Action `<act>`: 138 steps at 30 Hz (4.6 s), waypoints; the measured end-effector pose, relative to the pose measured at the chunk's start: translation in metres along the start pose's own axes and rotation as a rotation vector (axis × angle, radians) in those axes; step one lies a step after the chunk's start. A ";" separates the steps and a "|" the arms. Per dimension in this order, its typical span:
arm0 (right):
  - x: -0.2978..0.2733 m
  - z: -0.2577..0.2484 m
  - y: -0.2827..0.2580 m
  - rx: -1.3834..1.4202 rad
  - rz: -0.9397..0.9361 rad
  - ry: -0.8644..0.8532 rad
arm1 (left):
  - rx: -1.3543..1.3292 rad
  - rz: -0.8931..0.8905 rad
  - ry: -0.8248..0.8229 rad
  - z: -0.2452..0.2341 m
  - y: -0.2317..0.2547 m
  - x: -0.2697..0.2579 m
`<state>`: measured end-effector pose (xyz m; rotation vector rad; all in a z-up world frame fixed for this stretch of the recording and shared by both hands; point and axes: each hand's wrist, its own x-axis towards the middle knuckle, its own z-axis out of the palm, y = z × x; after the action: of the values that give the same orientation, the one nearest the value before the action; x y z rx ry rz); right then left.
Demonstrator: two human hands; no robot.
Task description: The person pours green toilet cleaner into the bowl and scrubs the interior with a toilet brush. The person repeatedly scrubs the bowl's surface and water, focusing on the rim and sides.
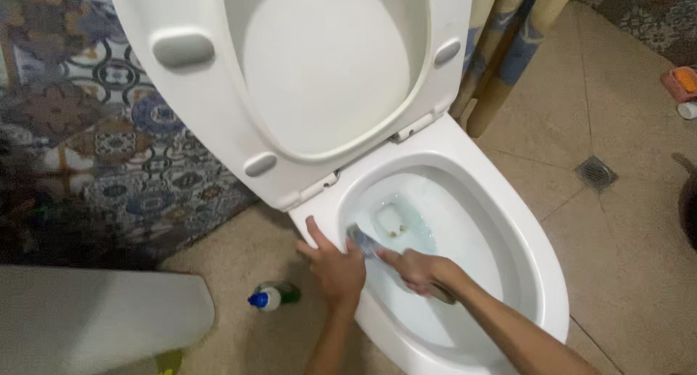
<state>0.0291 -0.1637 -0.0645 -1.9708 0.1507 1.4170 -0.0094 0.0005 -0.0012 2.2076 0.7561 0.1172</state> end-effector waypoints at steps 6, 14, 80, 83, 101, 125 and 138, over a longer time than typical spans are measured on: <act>-0.020 0.033 0.029 -0.030 -0.065 -0.001 | 0.124 -0.114 0.023 0.009 0.002 0.004; -0.041 -0.002 0.025 -0.086 0.162 0.003 | 0.086 -0.077 -0.050 0.003 0.001 0.005; -0.017 0.024 0.006 0.046 0.051 0.082 | 0.123 -0.113 -0.107 -0.004 0.002 0.006; 0.012 0.029 0.003 0.028 -0.140 0.102 | 0.105 -0.124 -0.122 -0.004 0.007 0.005; -0.024 0.024 0.015 -0.042 0.053 0.129 | 0.092 -0.117 -0.079 -0.004 0.009 0.005; -0.025 0.035 0.022 -0.035 -0.219 0.150 | 0.071 -0.131 -0.080 -0.003 0.010 0.002; -0.034 0.008 0.051 -0.094 0.167 -0.042 | 0.107 -0.088 -0.053 -0.003 0.009 0.004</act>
<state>-0.0142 -0.2071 -0.0593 -2.0421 0.2387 1.5969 -0.0028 0.0002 0.0061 2.2646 0.8457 -0.0265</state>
